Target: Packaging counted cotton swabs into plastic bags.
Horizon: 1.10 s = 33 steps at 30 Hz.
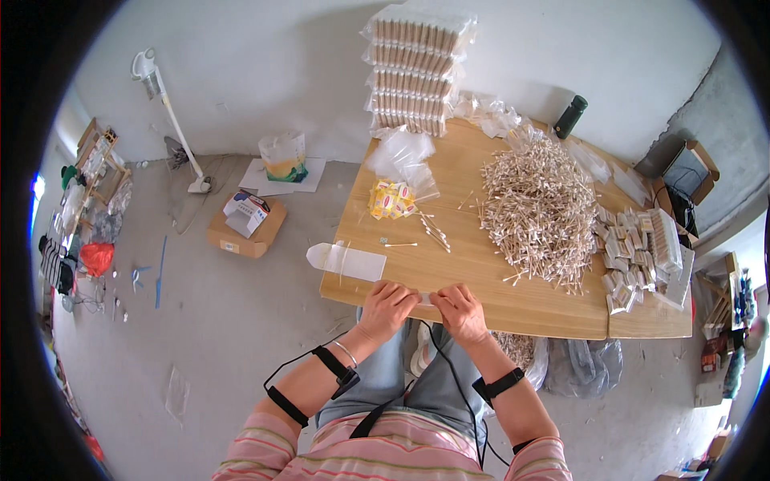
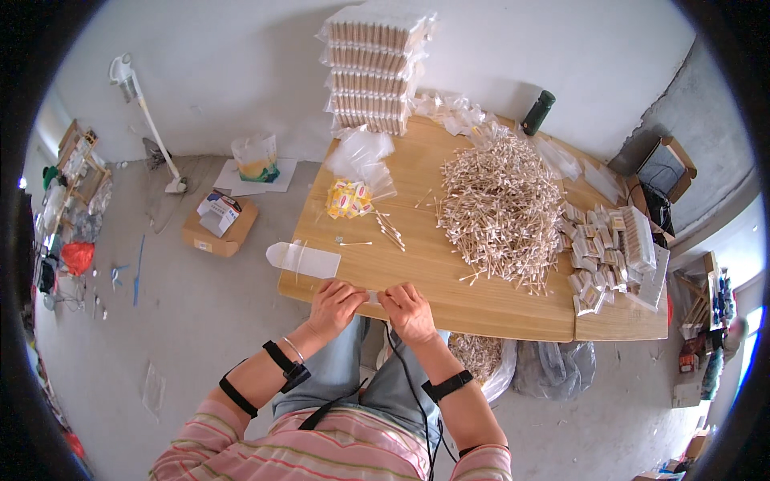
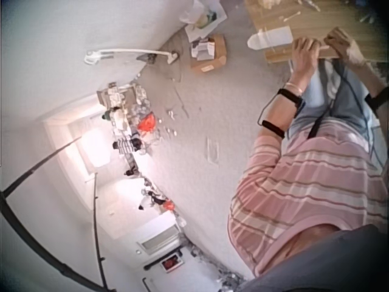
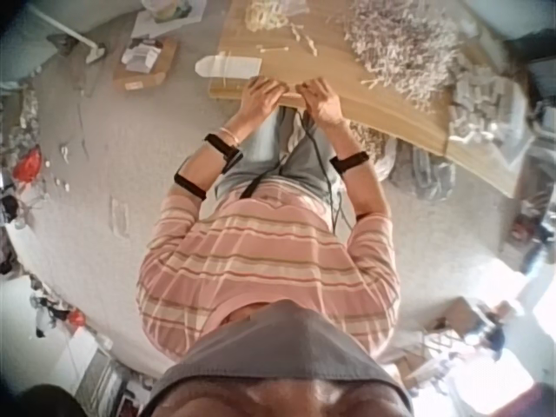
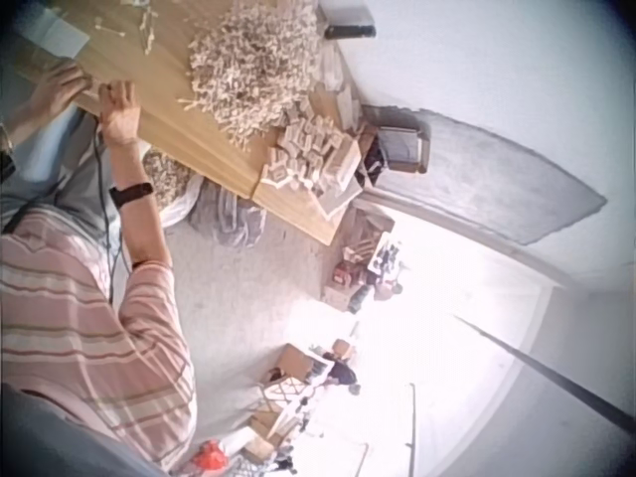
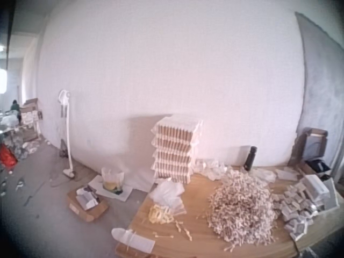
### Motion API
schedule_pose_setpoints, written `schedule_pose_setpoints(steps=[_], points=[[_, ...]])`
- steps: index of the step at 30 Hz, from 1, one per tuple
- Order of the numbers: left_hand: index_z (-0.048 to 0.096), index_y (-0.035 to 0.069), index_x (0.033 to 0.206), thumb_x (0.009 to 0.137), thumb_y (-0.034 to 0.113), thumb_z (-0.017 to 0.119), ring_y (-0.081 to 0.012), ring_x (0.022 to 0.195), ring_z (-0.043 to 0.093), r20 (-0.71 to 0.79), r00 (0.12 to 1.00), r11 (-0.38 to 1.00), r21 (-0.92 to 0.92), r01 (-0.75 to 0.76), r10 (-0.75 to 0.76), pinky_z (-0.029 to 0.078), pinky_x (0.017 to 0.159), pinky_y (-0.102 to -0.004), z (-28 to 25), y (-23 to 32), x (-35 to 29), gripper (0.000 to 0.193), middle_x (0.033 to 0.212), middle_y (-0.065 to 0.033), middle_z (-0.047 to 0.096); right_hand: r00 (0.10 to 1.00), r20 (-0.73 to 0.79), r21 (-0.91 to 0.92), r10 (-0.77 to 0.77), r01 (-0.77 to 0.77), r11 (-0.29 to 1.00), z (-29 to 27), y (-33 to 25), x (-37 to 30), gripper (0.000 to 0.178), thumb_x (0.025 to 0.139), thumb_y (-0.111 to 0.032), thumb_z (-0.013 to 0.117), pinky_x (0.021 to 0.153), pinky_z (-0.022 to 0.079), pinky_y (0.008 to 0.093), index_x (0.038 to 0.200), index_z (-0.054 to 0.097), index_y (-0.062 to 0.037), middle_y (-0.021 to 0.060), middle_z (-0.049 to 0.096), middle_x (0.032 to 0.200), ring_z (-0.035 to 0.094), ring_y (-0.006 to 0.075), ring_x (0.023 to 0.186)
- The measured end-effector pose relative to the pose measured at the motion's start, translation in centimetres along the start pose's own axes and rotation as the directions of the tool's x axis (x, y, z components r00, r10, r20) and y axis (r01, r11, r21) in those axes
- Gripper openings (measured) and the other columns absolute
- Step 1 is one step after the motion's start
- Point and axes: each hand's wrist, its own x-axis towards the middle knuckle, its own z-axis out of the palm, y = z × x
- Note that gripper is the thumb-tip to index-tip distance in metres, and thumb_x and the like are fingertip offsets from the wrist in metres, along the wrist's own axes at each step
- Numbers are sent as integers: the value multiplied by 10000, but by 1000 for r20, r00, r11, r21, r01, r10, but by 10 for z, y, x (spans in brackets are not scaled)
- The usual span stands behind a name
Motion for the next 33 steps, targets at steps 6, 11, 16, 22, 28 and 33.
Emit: schedule_pose_setpoints(steps=[6,11,16,22,28,33], points=[[654,111,872,751,125,639,-141,827,584,-11,1000,999,41,18,-17,425,768,-318,10,-2,-3,123,806,23,579,989,83,-187,-124,137,973,4,3,-2,266,700,-103,611,690,487,310,954,648,-35,27,507,817,548,181,815],[651,110,909,771,136,614,-141,827,585,41,999,997,73,-12,9,423,774,-315,6,4,-10,145,840,20,577,987,73,-243,-142,155,957,5,-4,-10,259,700,-90,613,691,487,315,951,652,-37,21,512,825,549,172,817],[659,100,949,721,47,688,-182,837,611,73,995,998,-23,64,-62,455,782,-347,11,4,-7,236,905,-13,613,991,73,-204,-115,128,971,4,1,-8,221,713,-89,640,697,491,332,930,655,-50,28,524,834,557,192,828],[647,9,979,788,57,695,-279,800,623,149,894,795,-413,445,-423,512,702,-363,19,7,-8,203,939,-131,609,966,46,191,255,-259,947,7,-4,3,208,726,-60,733,705,480,371,925,673,-61,83,584,840,561,286,804],[663,-4,873,823,109,709,-178,714,644,311,760,546,-548,634,-571,503,627,-285,17,5,1,131,841,-113,638,885,186,366,426,-465,806,14,2,3,77,737,-67,736,744,472,392,758,674,-27,105,601,817,563,318,849],[648,-5,830,839,111,682,-105,721,601,340,729,489,-566,663,-594,485,636,-261,20,3,6,121,772,-58,649,852,175,418,493,-518,747,20,9,3,93,721,-70,758,707,475,383,754,683,-28,114,596,773,568,305,787]])
